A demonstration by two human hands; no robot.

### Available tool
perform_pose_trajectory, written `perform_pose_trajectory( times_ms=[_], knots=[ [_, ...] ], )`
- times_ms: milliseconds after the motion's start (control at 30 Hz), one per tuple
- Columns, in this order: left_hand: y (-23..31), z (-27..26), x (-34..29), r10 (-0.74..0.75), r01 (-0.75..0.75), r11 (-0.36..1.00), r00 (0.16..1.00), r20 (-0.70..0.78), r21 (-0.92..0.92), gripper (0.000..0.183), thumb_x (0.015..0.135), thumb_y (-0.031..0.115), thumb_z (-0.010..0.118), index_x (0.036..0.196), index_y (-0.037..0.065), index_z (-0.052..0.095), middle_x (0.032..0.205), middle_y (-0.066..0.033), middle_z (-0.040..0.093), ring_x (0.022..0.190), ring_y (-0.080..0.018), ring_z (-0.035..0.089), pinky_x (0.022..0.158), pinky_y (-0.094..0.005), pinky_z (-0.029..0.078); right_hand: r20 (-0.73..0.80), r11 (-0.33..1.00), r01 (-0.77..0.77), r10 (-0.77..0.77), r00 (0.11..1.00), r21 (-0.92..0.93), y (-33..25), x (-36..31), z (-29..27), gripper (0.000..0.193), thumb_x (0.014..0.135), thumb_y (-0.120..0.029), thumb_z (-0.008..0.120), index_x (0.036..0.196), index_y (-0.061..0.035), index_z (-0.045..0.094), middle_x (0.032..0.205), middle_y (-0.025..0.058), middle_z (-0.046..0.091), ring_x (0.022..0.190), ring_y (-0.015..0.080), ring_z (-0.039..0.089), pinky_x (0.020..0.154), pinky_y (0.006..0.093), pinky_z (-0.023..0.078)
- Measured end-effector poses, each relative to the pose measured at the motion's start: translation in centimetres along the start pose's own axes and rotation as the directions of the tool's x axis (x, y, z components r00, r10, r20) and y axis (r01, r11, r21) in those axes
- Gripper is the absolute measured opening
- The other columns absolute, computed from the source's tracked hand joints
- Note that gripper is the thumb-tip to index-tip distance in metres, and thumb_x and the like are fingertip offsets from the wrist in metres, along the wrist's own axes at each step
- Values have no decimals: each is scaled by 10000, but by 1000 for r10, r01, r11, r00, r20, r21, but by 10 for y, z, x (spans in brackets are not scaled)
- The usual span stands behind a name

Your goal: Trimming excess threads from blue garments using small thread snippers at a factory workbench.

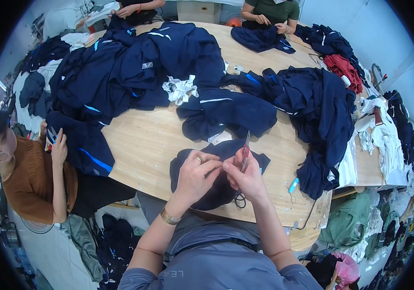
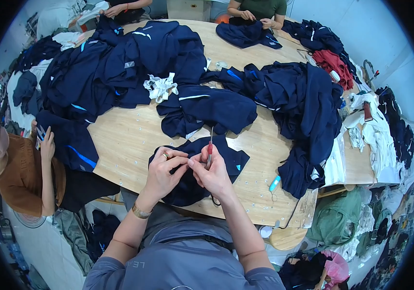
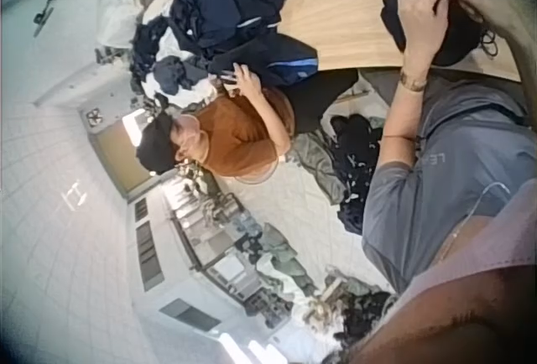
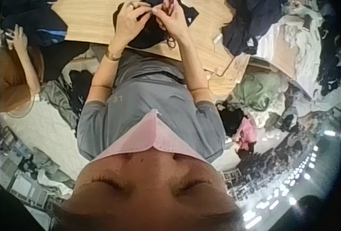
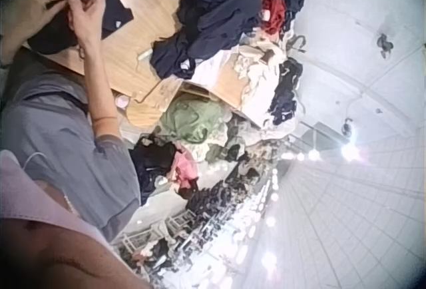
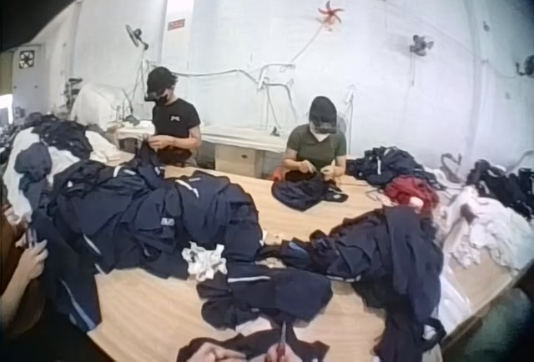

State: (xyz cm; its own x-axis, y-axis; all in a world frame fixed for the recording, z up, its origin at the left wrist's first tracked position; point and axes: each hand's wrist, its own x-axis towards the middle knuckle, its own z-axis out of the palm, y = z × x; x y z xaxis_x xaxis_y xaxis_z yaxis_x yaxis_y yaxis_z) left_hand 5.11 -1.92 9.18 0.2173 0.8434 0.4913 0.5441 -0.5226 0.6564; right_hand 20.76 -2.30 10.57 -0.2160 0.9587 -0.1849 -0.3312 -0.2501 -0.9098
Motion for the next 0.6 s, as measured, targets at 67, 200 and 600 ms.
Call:
perform_pose_trajectory(
  times_ms=[67,200,600],
  knots=[
    [-1,1,1,31,-30,998,999,-25,49,90,712,92,700,789,64,665,819,-47,651,791,-218,568,690,-317,477,-8,998,28,-29,1000,-56,0,-1,-2,277,853,-31,589,847,-96,320,724,43,519,478,59,466,351,181,318],
    [-8,2,3,-141,143,989,987,77,-23,91,747,123,684,787,44,661,846,-67,662,796,-206,576,682,-317,482,-78,936,135,-169,983,-325,1,-4,-18,242,863,-160,616,878,-45,403,718,27,523,506,88,490,413,221,359],
    [-20,3,4,-402,517,762,850,341,-391,154,838,155,631,840,2,616,736,-43,619,689,-91,545,638,-234,429,21,347,108,-245,969,-932,9,-31,-32,415,829,-443,586,731,-45,520,575,149,556,568,341,577,503,393,422]
  ],
)
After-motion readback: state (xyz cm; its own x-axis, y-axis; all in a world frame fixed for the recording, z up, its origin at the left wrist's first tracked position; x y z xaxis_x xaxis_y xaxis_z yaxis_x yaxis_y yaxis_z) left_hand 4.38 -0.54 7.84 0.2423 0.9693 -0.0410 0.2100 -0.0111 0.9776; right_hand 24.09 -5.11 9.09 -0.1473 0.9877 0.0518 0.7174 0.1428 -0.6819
